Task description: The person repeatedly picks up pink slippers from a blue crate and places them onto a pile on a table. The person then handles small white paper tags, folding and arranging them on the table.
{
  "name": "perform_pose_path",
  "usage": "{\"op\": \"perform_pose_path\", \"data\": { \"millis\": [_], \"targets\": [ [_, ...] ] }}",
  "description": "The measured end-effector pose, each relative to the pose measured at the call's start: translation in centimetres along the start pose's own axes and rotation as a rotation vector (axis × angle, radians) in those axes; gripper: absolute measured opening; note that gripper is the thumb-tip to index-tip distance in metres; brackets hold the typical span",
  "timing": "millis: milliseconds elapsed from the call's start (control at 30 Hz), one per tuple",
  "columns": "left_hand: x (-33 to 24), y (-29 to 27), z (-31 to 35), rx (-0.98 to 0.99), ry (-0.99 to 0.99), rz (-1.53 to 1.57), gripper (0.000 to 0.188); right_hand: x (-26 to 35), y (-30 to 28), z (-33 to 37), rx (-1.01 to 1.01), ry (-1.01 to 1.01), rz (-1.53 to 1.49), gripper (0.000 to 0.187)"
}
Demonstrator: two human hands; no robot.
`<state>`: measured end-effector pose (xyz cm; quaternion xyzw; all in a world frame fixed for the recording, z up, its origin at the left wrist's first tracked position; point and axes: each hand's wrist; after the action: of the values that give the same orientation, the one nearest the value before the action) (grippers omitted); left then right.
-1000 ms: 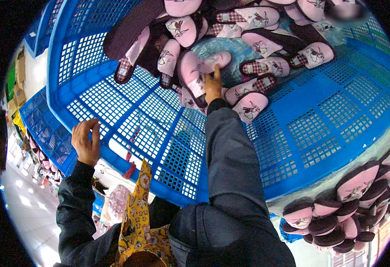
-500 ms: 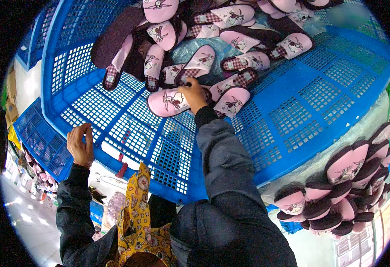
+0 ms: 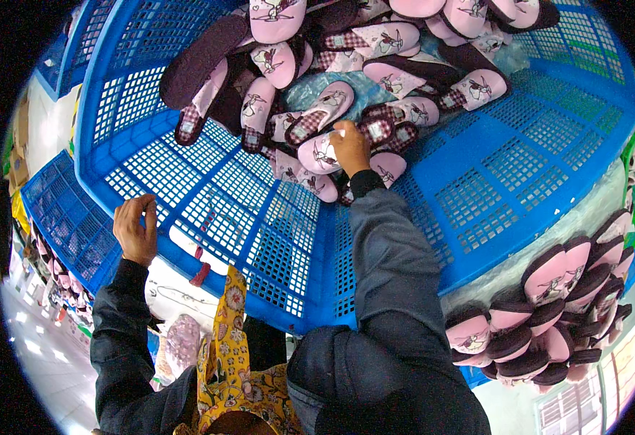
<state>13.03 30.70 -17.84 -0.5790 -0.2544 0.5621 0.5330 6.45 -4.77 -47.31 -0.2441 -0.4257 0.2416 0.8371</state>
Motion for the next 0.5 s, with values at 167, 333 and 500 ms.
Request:
{"op": "perform_pose_path", "data": {
  "millis": [167,333,500],
  "targets": [
    [0.0,-0.1,-0.2,-0.015,-0.02,0.007,0.004,0.2,2.3,-0.5,0.038,0.397,-0.996,0.026],
    [0.0,0.0,0.0,-0.004,-0.038,0.003,0.004,0.8,0.6,-2.6,-0.02,-0.082,-0.545,0.026],
    [-0.2,0.1,0.0,-0.011,-0.033,-0.016,0.005,0.3,-2.0,-4.1,-0.148,-0.153,-0.247,0.031]
  ]
}}
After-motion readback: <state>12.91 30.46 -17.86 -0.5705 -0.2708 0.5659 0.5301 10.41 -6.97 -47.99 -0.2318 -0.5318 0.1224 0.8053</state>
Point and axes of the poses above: each hand's wrist, its own z-axis away from the middle knuckle, its own y-axis out of the palm, x = y × z, and after that the axes turned 14 degrees about z, right-handed
